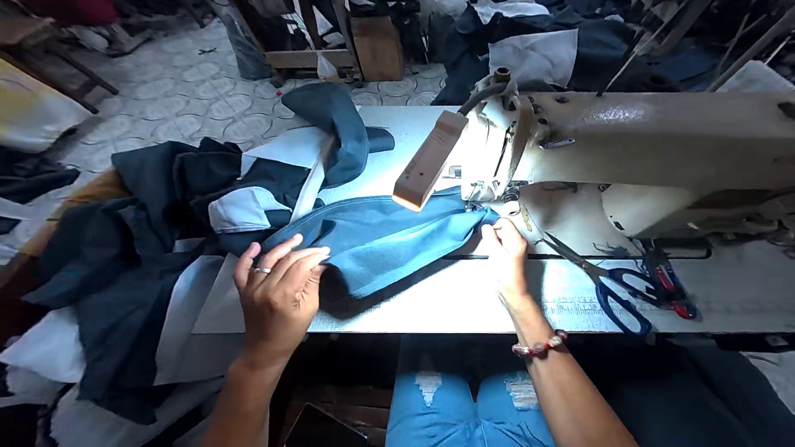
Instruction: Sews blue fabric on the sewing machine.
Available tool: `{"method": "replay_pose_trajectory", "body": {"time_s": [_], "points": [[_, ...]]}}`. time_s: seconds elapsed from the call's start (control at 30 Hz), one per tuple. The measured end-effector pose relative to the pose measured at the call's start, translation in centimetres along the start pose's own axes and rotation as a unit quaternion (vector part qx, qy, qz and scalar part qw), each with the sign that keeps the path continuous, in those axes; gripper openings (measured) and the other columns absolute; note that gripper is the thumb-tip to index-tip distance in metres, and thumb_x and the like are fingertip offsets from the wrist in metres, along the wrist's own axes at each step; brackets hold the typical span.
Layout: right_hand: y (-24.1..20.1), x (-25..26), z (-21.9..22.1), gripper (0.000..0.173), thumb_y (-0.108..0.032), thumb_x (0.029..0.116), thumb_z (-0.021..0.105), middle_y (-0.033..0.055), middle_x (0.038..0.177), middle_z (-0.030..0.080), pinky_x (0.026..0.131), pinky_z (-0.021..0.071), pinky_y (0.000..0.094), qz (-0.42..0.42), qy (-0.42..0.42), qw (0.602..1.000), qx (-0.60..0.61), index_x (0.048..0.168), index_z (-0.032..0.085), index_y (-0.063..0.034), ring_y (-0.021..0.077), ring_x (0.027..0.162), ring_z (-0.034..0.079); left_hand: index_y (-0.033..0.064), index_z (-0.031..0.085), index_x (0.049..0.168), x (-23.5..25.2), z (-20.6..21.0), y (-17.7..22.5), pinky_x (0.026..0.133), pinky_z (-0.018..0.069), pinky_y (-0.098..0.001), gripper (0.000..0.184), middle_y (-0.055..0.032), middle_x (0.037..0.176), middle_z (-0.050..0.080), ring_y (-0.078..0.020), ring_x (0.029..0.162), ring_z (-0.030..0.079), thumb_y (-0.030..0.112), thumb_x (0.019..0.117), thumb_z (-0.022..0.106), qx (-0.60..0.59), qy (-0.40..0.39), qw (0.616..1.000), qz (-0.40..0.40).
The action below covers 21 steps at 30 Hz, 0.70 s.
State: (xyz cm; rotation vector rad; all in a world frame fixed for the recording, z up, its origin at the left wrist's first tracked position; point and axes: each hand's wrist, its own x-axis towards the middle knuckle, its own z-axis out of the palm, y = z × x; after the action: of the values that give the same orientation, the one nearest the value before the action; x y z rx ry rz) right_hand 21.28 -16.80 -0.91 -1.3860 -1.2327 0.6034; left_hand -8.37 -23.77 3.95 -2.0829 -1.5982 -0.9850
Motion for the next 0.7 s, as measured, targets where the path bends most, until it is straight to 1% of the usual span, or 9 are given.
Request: {"method": "replay_pose_trajectory", "body": {"time_s": [0.1,0.2,0.27,0.33,0.43,0.5,0.57,0.63,0.7], "points": [[-1.7,-1.3,-2.4,0.014,-0.001,0.0981,0.051,-0.0058,0.072,0.052,0.064,0.0459,0.0182,0.104,-0.077,0.983,0.127,0.088,0.059,-0.0049,-0.0008,0.065,0.052,-0.0018,0.076,0.105,1.4,0.2,-1.4,0.115,0.0254,-0.0652,0.03,-0.0189,0.113,0.074,-0.043,0.125,0.061,0.017,0.1042,0.053,0.008,-0.043,0.998,-0.039],[-1.0,-3.7,-4.3,0.019,0.0,0.0931,0.06,-0.0021,0.075,0.06,0.058,0.0492,0.0176,0.076,-0.102,0.987,0.094,0.111,0.053,0.0029,-0.0002,0.06,0.056,-0.0027,0.073,0.112,2.8,0.8,-1.7,0.115,0.015,-0.0755,0.03,-0.0215,0.121,0.071,-0.0501,0.132,0.053,0.014,0.1052,0.05,0.05,-0.089,0.991,-0.09],[-1.2,-5.1,-4.8,0.037,-0.001,0.0939,0.061,0.0037,0.087,0.064,0.055,0.0521,0.0185,0.081,-0.111,0.986,0.092,0.126,0.046,0.009,0.0012,0.061,0.059,0.0,0.072,0.118,3.7,1.2,0.5,0.115,0.008,-0.0775,0.03,-0.0191,0.131,0.068,-0.0506,0.139,0.046,0.011,0.1056,0.047,0.09,-0.066,0.988,-0.103],[-2.6,-5.9,-4.8,0.037,0.004,0.0954,0.056,0.0017,0.084,0.063,0.053,0.0544,0.0186,0.157,-0.108,0.966,0.176,0.129,0.041,0.0057,0.0023,0.057,0.061,0.0046,0.071,0.122,4.0,1.3,4.7,0.118,0.0122,-0.0721,0.031,-0.017,0.139,0.064,-0.046,0.142,0.043,0.006,0.1024,0.047,0.075,-0.001,0.996,-0.037],[-5.0,-6.6,-4.4,0.02,0.007,0.1016,0.041,0.001,0.073,0.059,0.049,0.0519,0.0196,0.347,-0.093,0.862,0.359,0.119,0.041,-0.0043,0.0063,0.05,0.057,0.0132,0.073,0.122,3.6,2.8,10.7,0.11,0.0343,-0.0644,0.033,-0.0115,0.134,0.067,-0.036,0.135,0.054,0.009,0.095,0.055,-0.136,-0.092,0.977,0.133],[-5.8,-6.8,-4.3,0.022,-0.001,0.1063,0.029,-0.0013,0.073,0.06,0.047,0.048,0.0174,0.446,-0.059,0.762,0.466,0.119,0.046,-0.0096,0.0046,0.048,0.054,0.015,0.063,0.14,3.9,6.0,12.5,0.109,0.0328,-0.0722,0.058,-0.0094,0.148,0.058,-0.0395,0.145,0.044,0.014,0.0825,0.068,-0.197,-0.234,0.938,0.163],[-5.7,-6.9,-4.5,0.032,-0.015,0.1074,0.023,0.0012,0.073,0.064,0.048,0.0491,0.0191,0.476,-0.054,0.655,0.585,0.111,0.054,-0.0096,0.0072,0.051,0.058,0.0129,0.058,0.144,4.3,9.7,12.4,0.1,0.0468,-0.0631,0.062,-0.0069,0.152,0.055,-0.0373,0.146,0.042,0.019,0.0845,0.073,-0.172,-0.242,0.939,0.173],[-5.5,-7.2,-4.7,0.037,-0.025,0.109,0.025,0.0051,0.084,0.068,0.055,0.054,0.0228,0.45,-0.086,0.599,0.656,0.109,0.059,-0.0095,0.0117,0.061,0.065,0.0104,0.07,0.128,4.8,12.1,12.1,0.081,0.0552,-0.0533,0.042,-0.0098,0.126,0.071,-0.0379,0.129,0.06,0.011,0.0853,0.069,-0.126,-0.131,0.964,0.195],[-5.0,-7.2,-4.8,0.035,-0.026,0.106,0.03,0.0077,0.09,0.071,0.063,0.0565,0.0266,0.42,-0.111,0.585,0.685,0.109,0.062,-0.0106,0.016,0.071,0.069,0.0095,0.076,0.102,5.3,12.9,12.0,0.074,0.0525,-0.049,0.018,-0.0092,0.094,0.074,-0.0353,0.104,0.068,0.007,0.0863,0.067,-0.087,-0.06,0.974,0.201]]}}
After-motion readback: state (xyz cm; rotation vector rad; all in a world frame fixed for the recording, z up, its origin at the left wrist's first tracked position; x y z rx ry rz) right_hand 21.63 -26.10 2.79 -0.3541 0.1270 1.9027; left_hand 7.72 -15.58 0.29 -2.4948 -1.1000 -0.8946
